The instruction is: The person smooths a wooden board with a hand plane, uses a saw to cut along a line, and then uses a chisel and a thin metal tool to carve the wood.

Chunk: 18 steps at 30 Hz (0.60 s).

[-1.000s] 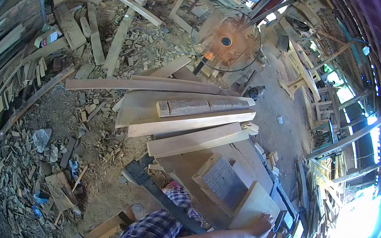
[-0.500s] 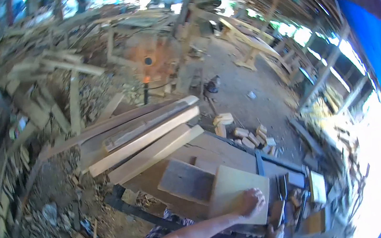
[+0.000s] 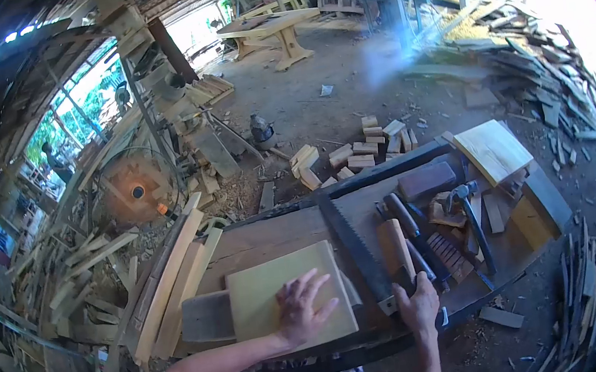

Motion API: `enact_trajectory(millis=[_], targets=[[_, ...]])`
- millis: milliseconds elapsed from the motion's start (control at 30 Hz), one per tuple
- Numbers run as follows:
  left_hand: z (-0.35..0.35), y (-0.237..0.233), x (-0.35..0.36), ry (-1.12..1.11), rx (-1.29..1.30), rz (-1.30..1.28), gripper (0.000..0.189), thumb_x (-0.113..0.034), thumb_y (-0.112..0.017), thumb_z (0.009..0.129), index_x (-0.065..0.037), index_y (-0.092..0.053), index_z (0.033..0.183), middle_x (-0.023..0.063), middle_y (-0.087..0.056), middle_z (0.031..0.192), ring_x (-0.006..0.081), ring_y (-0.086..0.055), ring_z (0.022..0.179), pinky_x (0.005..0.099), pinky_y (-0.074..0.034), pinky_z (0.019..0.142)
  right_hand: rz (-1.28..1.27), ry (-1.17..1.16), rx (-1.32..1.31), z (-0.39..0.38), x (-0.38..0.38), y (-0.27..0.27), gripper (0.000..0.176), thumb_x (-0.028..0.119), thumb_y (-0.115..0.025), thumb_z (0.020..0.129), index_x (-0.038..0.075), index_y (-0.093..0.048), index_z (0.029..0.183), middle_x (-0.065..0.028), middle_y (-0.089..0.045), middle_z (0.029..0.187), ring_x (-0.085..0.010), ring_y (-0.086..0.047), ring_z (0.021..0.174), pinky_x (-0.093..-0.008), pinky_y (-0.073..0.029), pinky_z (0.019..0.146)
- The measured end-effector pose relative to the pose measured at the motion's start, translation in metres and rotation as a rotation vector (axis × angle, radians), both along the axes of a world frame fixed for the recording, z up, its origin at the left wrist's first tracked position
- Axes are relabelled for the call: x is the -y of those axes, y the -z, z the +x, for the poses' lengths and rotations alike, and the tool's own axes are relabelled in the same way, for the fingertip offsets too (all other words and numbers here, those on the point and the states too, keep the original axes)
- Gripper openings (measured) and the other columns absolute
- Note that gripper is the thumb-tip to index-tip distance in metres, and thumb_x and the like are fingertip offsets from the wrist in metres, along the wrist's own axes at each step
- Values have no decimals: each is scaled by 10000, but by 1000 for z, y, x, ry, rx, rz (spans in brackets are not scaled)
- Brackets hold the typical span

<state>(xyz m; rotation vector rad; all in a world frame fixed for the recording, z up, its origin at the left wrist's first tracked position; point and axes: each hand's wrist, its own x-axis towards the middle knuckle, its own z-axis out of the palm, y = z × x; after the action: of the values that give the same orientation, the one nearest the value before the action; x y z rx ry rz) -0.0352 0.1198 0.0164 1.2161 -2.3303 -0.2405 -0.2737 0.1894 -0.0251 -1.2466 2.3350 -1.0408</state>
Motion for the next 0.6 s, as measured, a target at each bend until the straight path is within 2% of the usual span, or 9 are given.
enact_trajectory(millis=[233,400,500,600], targets=[[-7,-9,1,0,131,55,558,-448,-653,848,-145,-533,1302,121,-444,1336,294,-389,1224,452,-239,1028,84,41,1,-6,8,7,443,375,-716,802,16,-484,920,-241,-613,861,-449,-608,822,-514,-478,715],[-10,-11,0,-3,228,55,607,-457,-646,847,-121,-479,1323,130,-405,1341,304,-354,1231,454,-241,1025,91,48,-27,-1,7,8,453,374,-718,791,29,-467,944,-191,-576,848,-413,-606,803,-495,-484,678],[-12,-13,0,-3,238,57,611,-466,-637,851,-121,-471,1326,135,-404,1338,310,-355,1226,454,-238,1027,97,66,27,-1,8,4,431,339,-728,788,23,-486,952,-233,-610,862,-451,-609,828,-517,-476,707],[-12,-12,1,5,244,63,618,-470,-629,855,-119,-458,1333,139,-402,1336,313,-356,1221,456,-239,1024,95,50,34,-4,9,2,428,337,-730,789,23,-482,939,-233,-606,853,-450,-608,819,-514,-475,703]])
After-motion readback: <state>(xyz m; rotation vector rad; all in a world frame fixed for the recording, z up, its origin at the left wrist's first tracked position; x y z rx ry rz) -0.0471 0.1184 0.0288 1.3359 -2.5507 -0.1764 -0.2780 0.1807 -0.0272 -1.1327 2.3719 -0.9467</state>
